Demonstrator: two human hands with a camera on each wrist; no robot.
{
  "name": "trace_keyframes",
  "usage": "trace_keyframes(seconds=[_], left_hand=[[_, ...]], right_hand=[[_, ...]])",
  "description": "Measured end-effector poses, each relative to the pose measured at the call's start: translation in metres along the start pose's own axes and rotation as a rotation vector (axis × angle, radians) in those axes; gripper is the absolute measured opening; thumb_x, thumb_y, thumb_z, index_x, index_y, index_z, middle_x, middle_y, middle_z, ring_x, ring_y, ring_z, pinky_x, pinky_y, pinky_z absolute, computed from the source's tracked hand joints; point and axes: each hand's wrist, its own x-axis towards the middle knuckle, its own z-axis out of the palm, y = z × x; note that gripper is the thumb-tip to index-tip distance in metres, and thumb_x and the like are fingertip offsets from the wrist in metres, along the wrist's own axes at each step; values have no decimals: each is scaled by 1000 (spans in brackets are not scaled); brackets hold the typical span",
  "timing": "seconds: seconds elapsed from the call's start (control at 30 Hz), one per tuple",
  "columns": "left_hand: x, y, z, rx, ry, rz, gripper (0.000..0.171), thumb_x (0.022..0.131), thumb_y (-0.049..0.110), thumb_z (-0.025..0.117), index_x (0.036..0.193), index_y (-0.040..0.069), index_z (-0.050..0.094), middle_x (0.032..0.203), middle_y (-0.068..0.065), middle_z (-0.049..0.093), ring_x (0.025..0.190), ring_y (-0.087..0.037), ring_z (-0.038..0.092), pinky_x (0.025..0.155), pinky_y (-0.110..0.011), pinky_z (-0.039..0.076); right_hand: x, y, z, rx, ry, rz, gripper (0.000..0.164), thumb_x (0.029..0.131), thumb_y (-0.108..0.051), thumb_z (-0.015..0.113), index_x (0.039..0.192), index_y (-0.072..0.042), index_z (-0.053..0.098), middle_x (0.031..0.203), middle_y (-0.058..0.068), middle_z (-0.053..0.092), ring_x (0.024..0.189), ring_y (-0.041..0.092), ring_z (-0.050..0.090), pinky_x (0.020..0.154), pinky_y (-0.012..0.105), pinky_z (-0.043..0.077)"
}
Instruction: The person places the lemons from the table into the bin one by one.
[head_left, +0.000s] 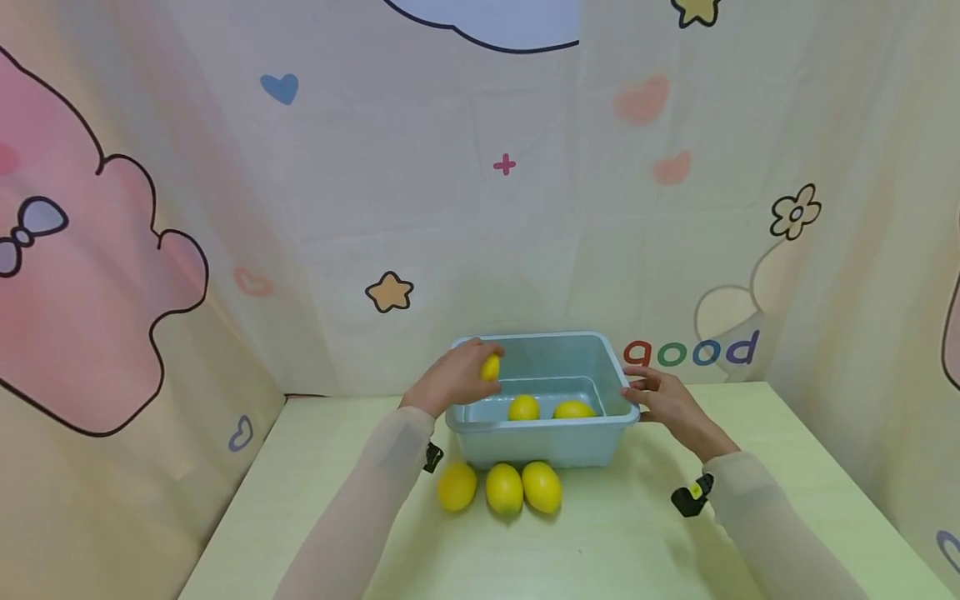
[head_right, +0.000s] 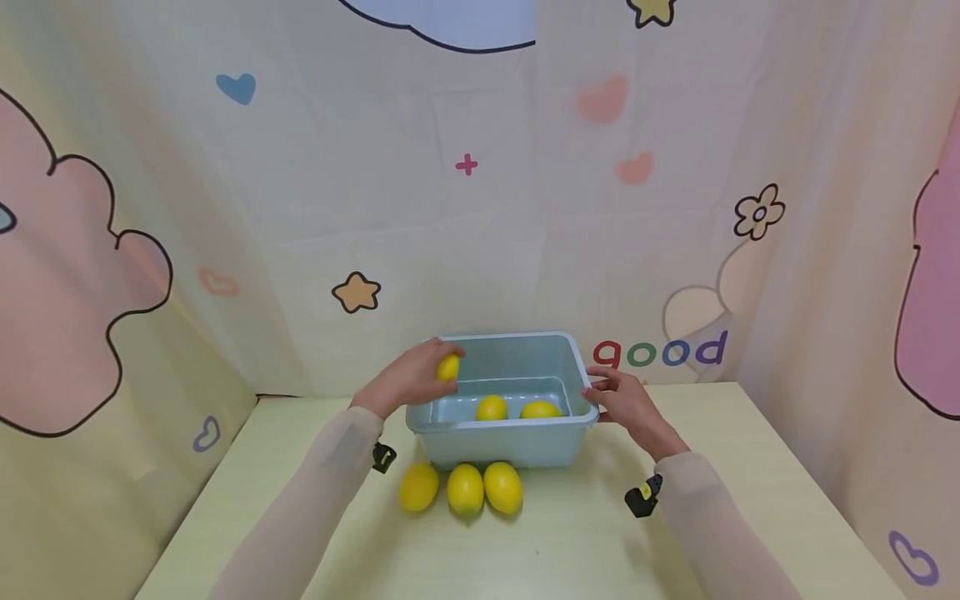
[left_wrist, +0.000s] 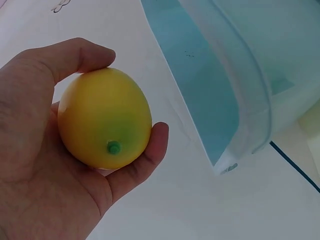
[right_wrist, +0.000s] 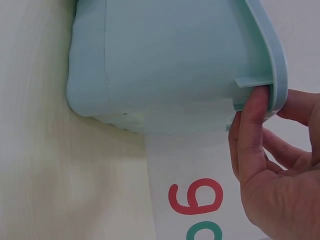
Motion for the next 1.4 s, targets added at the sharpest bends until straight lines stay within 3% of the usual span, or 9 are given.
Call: trace_keyframes(seconds=[0.27,0.53,0.93,1.4], left_hand=[[11,4,-8,-25,-33,-12,49,82,26,63,130,22,52,127,0,54,104,-18,50,92,-32,47],[23,4,-9,-43,-112,-53,49,83,26,64,131,23,51,130,1,52,107,-17,47,96,-34,45],[32,2,-4,-95,-169,-132,49,82,28,66,129,27,51,125,5,54,101,-17,49,83,-32,47],[40,4,0,-89,-228,-203,50,81,24,66,129,31,52,127,5,54,101,-19,50,83,-36,48]], right_hand=[[0,-1,-1,4,-4,4,60,90,-29,58,144,-15,34,127,17,48,104,26,56,87,40,55],[-1,-2,1,13,-4,7,61,90,-29,59,143,-15,35,126,16,48,104,26,56,87,39,55],[1,0,0,32,-14,2,57,91,-26,57,142,-13,37,122,16,50,107,30,55,85,39,56],[-1,-1,0,28,-10,4,58,91,-27,57,143,-13,36,124,17,50,107,29,56,85,39,55]])
